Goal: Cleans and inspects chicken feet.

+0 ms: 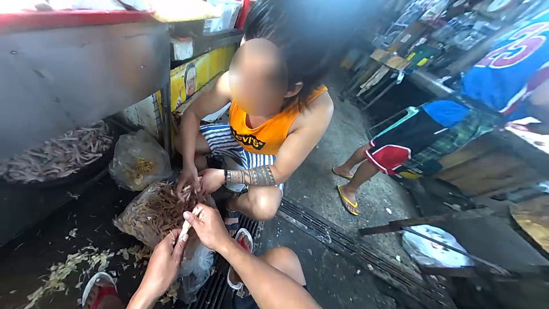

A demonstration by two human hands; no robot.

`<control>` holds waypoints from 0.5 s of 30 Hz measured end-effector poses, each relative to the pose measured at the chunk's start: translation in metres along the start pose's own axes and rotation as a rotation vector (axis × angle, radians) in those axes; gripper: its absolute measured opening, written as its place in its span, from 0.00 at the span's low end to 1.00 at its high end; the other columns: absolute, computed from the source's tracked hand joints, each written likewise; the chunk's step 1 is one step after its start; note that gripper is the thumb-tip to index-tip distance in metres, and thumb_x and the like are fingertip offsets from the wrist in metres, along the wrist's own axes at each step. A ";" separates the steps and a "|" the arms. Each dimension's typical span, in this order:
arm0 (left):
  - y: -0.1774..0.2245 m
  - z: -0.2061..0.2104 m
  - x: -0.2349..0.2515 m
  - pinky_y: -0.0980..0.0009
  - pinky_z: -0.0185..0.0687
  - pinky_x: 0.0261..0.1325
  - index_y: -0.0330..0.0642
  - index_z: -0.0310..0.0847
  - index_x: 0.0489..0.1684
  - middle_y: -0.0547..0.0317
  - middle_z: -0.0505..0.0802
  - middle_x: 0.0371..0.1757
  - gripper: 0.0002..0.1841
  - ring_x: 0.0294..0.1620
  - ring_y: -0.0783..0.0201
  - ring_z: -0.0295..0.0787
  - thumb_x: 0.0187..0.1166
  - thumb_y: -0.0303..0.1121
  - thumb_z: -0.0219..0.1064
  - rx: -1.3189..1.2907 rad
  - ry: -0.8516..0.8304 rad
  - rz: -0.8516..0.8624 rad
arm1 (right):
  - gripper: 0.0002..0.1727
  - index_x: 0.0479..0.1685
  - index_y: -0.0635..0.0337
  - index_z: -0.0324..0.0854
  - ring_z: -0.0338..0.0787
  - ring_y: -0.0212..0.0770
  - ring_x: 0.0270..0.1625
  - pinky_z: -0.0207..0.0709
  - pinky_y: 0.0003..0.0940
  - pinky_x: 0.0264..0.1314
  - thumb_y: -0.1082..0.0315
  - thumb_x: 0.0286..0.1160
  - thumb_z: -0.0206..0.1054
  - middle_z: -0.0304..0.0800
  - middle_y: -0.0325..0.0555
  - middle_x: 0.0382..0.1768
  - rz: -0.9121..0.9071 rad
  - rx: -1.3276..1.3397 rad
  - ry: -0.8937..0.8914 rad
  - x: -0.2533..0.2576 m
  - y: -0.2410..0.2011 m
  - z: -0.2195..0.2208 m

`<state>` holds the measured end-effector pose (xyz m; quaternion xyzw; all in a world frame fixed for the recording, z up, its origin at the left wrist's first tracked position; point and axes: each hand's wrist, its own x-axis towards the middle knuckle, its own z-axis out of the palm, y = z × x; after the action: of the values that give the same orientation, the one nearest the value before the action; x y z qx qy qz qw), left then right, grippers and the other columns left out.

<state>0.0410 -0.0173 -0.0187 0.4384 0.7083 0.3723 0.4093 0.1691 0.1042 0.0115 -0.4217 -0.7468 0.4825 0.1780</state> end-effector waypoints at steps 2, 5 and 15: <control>0.001 0.001 -0.002 0.60 0.85 0.41 0.46 0.85 0.54 0.62 0.88 0.32 0.15 0.32 0.66 0.86 0.89 0.43 0.56 0.065 0.095 0.068 | 0.27 0.48 0.63 0.85 0.89 0.42 0.42 0.84 0.46 0.52 0.43 0.74 0.73 0.90 0.49 0.37 0.059 -0.010 -0.035 -0.003 -0.003 -0.001; 0.001 0.002 -0.002 0.56 0.86 0.48 0.42 0.85 0.50 0.58 0.89 0.35 0.12 0.38 0.62 0.89 0.88 0.38 0.58 0.195 0.166 0.150 | 0.35 0.48 0.66 0.84 0.90 0.49 0.47 0.83 0.53 0.57 0.36 0.71 0.73 0.89 0.54 0.41 0.188 -0.104 -0.137 -0.005 -0.003 0.006; 0.001 0.014 -0.007 0.49 0.88 0.45 0.39 0.82 0.49 0.52 0.89 0.36 0.23 0.38 0.53 0.91 0.91 0.49 0.46 0.384 0.105 0.251 | 0.33 0.33 0.67 0.81 0.88 0.51 0.46 0.80 0.53 0.53 0.49 0.95 0.42 0.85 0.55 0.35 0.147 -0.179 -0.220 -0.007 -0.010 0.000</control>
<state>0.0559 -0.0213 -0.0213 0.5731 0.7261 0.3012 0.2315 0.1684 0.0962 0.0214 -0.4340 -0.7688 0.4691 0.0209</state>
